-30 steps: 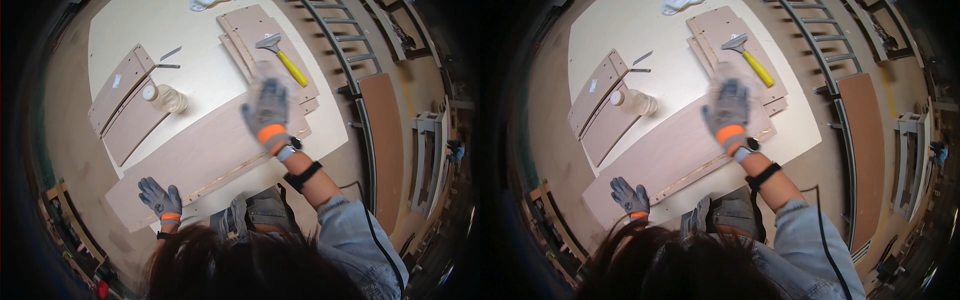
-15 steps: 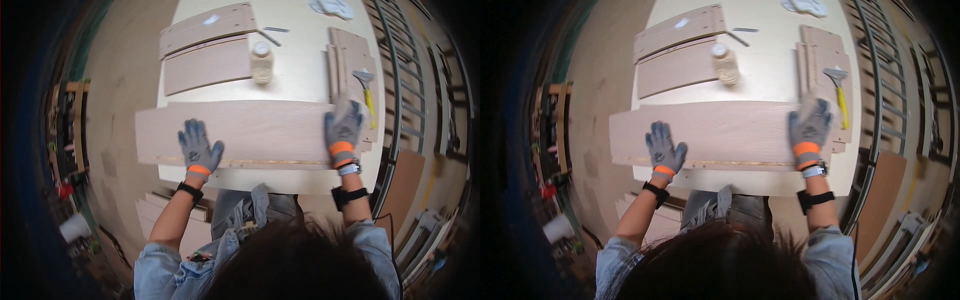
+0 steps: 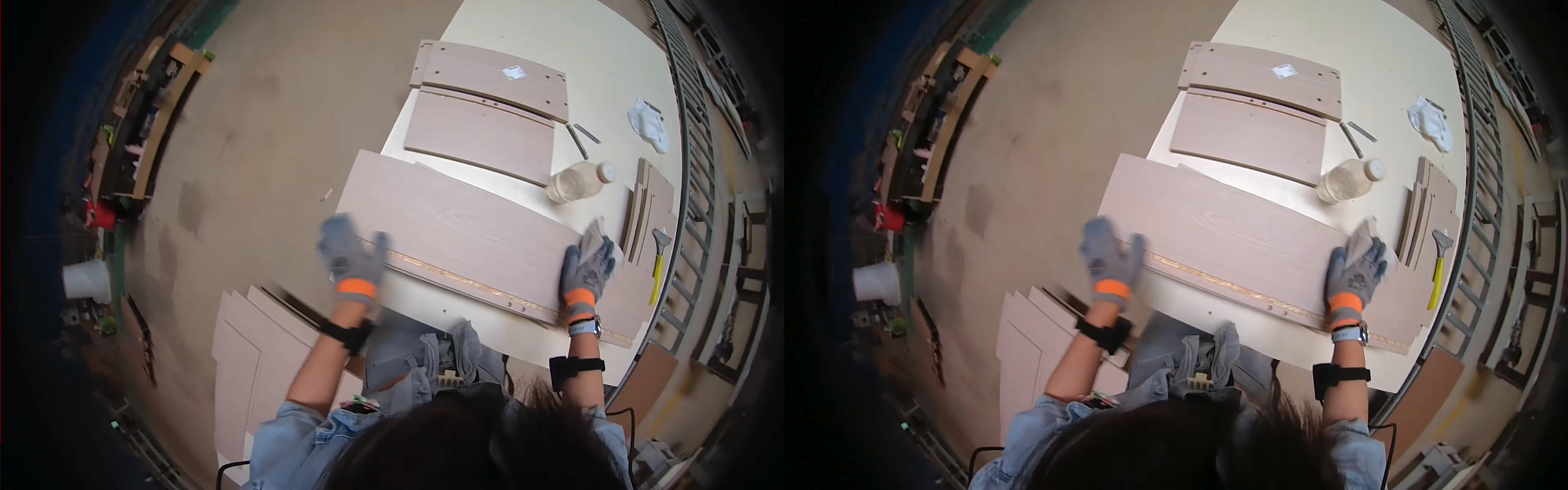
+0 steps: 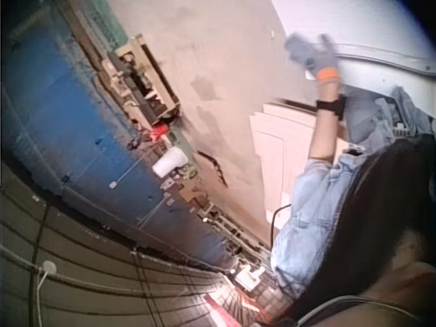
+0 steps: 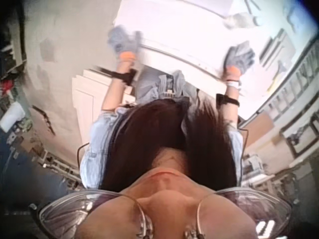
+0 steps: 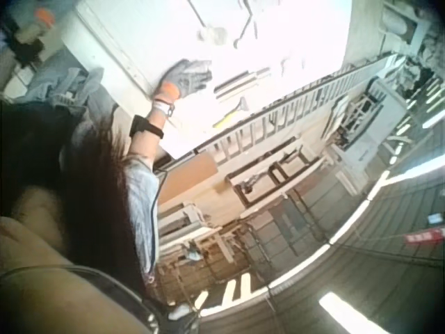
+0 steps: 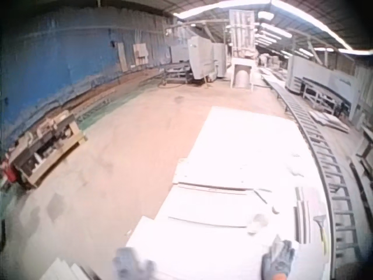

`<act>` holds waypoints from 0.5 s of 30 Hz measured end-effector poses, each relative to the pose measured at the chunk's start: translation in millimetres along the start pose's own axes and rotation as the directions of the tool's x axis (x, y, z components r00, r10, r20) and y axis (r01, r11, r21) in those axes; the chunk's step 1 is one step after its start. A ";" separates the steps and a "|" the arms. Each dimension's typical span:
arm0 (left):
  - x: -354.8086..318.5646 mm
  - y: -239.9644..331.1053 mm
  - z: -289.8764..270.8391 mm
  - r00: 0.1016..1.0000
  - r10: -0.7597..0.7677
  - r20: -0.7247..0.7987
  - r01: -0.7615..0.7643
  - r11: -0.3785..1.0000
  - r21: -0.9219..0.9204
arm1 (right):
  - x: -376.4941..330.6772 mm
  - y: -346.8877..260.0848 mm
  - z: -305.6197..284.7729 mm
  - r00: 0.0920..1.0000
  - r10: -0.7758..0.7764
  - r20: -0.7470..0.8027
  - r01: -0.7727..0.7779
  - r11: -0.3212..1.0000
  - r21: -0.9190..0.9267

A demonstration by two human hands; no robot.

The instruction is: The person cleans wooden panels by scraping them with a scraper and wiping them with a cloth. They pick up the panels, turn them over, and place them onto a larger white board before wiping the surfaces again.

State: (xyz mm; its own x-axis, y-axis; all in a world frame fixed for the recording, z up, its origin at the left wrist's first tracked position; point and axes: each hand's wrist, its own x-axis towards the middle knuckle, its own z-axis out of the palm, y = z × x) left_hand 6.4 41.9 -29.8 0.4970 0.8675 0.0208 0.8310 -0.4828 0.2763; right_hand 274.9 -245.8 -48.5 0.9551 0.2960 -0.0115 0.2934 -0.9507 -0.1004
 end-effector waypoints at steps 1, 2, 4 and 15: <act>8.2 -35.0 -3.9 0.995 -0.091 -0.038 0.088 0.993 -0.083 | 0.3 -10.7 3.3 1.000 -0.008 0.001 0.008 1.000 -0.021; 12.6 -65.2 -4.4 0.979 -0.192 -0.069 0.178 0.971 -0.162 | 1.6 -26.8 6.5 0.997 0.076 0.006 -0.075 0.996 -0.046; 28.2 -101.7 1.6 0.896 -0.270 0.353 0.405 0.823 -0.398 | 4.3 -93.9 -1.8 0.992 0.054 0.117 -0.038 0.990 -0.135; 36.2 -117.3 -1.8 0.651 0.074 0.755 0.749 0.100 -0.655 | -85.7 -408.3 5.3 0.531 -0.823 0.202 0.796 0.566 0.213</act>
State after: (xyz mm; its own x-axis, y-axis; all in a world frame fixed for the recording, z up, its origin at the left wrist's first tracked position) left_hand -73.6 130.1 -59.7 0.5735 0.4387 -0.6919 0.2916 0.6800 0.6728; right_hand 73.1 117.5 -11.7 0.2572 0.9583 -0.1248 0.9181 -0.2826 -0.2780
